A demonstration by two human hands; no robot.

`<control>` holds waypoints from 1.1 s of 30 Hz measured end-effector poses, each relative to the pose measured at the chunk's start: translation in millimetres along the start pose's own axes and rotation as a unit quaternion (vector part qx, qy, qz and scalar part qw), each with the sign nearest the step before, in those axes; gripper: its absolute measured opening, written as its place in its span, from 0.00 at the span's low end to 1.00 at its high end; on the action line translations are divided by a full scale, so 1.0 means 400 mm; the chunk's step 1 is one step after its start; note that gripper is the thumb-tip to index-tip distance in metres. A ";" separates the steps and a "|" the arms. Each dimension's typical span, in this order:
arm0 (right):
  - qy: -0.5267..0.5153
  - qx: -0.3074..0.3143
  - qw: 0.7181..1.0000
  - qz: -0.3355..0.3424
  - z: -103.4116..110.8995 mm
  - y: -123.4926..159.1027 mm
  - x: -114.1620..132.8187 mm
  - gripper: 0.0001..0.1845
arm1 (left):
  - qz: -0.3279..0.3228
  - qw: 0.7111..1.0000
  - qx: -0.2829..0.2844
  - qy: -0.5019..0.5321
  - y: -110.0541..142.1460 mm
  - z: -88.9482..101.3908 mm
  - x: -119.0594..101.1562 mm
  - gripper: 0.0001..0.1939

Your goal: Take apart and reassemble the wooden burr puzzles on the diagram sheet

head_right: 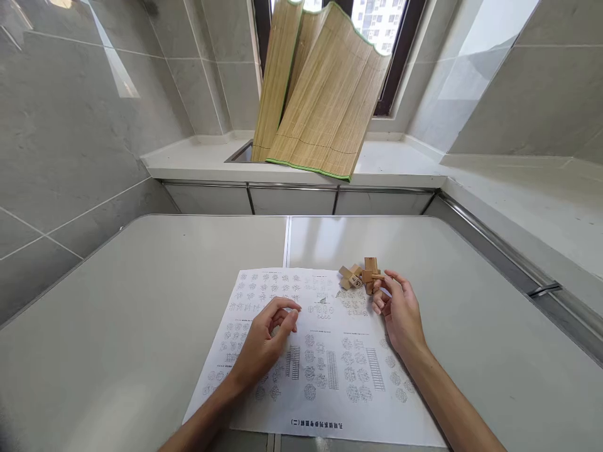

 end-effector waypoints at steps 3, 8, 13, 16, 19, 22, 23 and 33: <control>-0.007 -0.005 1.000 -0.005 0.008 -0.003 -0.002 0.20 | -0.005 1.000 -0.004 0.003 0.003 -0.001 0.000 0.14; 0.001 -0.015 0.999 0.041 0.014 0.000 0.010 0.19 | -0.007 1.000 -0.007 0.009 0.005 -0.003 0.000 0.14; 0.054 -0.033 0.988 0.138 0.001 0.022 0.046 0.20 | -0.004 1.000 -0.012 0.009 0.005 -0.002 0.004 0.15; 0.062 -0.026 0.983 0.173 -0.020 0.041 0.075 0.19 | 0.000 1.000 -0.014 0.004 0.004 -0.001 0.007 0.15; 0.004 0.036 0.993 0.110 -0.050 0.045 0.078 0.18 | -0.005 1.000 -0.015 -0.003 0.003 0.000 0.007 0.15; -0.069 0.109 0.991 0.016 -0.077 0.049 0.061 0.20 | -0.014 1.000 -0.017 -0.010 0.002 0.001 0.004 0.14; -0.079 0.132 0.988 -0.008 -0.084 0.053 0.054 0.21 | -0.018 1.000 -0.018 -0.013 0.003 0.001 0.003 0.14; 0.088 0.367 0.905 -0.196 -0.165 0.174 -0.077 0.18 | -0.082 0.995 0.021 -0.047 0.012 -0.012 -0.010 0.39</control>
Point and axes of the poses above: each hand's wrist, its own y-axis away from the middle knuckle, its own z-axis out of the back of the hand, x = y × z, the point moved 7 cm from there along -y, towards the middle knuckle, and after that the axes turned 10 degrees about -y, right-handed, at the moved point
